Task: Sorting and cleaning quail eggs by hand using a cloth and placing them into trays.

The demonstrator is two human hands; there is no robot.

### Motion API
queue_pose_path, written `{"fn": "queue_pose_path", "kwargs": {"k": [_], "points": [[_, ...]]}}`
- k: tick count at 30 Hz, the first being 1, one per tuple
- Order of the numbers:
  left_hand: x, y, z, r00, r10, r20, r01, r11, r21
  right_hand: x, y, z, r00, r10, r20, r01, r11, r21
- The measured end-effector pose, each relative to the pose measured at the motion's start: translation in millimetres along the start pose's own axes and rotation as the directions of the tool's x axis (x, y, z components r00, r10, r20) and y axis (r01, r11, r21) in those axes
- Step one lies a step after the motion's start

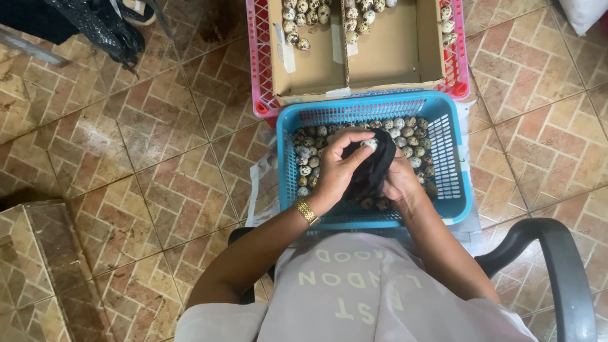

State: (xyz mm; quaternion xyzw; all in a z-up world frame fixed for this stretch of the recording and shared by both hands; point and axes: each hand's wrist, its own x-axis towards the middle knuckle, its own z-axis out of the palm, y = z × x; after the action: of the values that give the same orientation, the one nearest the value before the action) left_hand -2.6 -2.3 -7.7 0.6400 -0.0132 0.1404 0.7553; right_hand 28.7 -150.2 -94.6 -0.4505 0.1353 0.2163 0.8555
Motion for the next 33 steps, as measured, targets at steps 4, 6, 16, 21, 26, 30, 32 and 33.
{"fn": "queue_pose_path", "kwargs": {"k": [4, 6, 16, 21, 26, 30, 32, 33], "points": [[1, 13, 1, 0.994, 0.071, 0.087, -0.080, 0.992, 0.099, -1, -2, 0, 1.000, -0.001, -0.006, 0.001, 1.000, 0.008], [2, 14, 3, 0.993, 0.062, 0.101, -0.071, 0.993, 0.098, 0, -2, 1, 1.000, -0.001, -0.010, 0.001, 1.000, 0.014], [2, 1, -2, 0.997, 0.052, 0.052, -0.058, 0.991, 0.122, -3, -5, 6, 1.000, -0.009, -0.017, 0.009, 0.999, 0.044], [2, 12, -4, 0.941, 0.274, 0.197, -0.336, 0.825, 0.455, -3, -8, 6, 1.000, -0.007, -0.021, 0.008, 0.998, 0.056], [2, -4, -9, 0.931, 0.296, 0.215, -0.366, 0.780, 0.509, -4, -9, 7, 1.000, -0.006, -0.021, 0.007, 0.998, 0.068], [4, 3, -6, 0.968, 0.238, 0.078, -0.247, 0.861, 0.444, -6, -4, 0, 1.000, -0.027, -0.001, 0.027, 0.999, -0.025], [4, 0, -9, 0.970, 0.232, 0.078, -0.242, 0.863, 0.443, -4, -2, -2, 1.000, -0.028, 0.004, 0.028, 0.999, -0.028], [3, -2, -10, 0.971, 0.225, 0.078, -0.236, 0.866, 0.441, -4, -1, -4, 1.000, -0.029, 0.007, 0.029, 0.999, -0.031]]}}
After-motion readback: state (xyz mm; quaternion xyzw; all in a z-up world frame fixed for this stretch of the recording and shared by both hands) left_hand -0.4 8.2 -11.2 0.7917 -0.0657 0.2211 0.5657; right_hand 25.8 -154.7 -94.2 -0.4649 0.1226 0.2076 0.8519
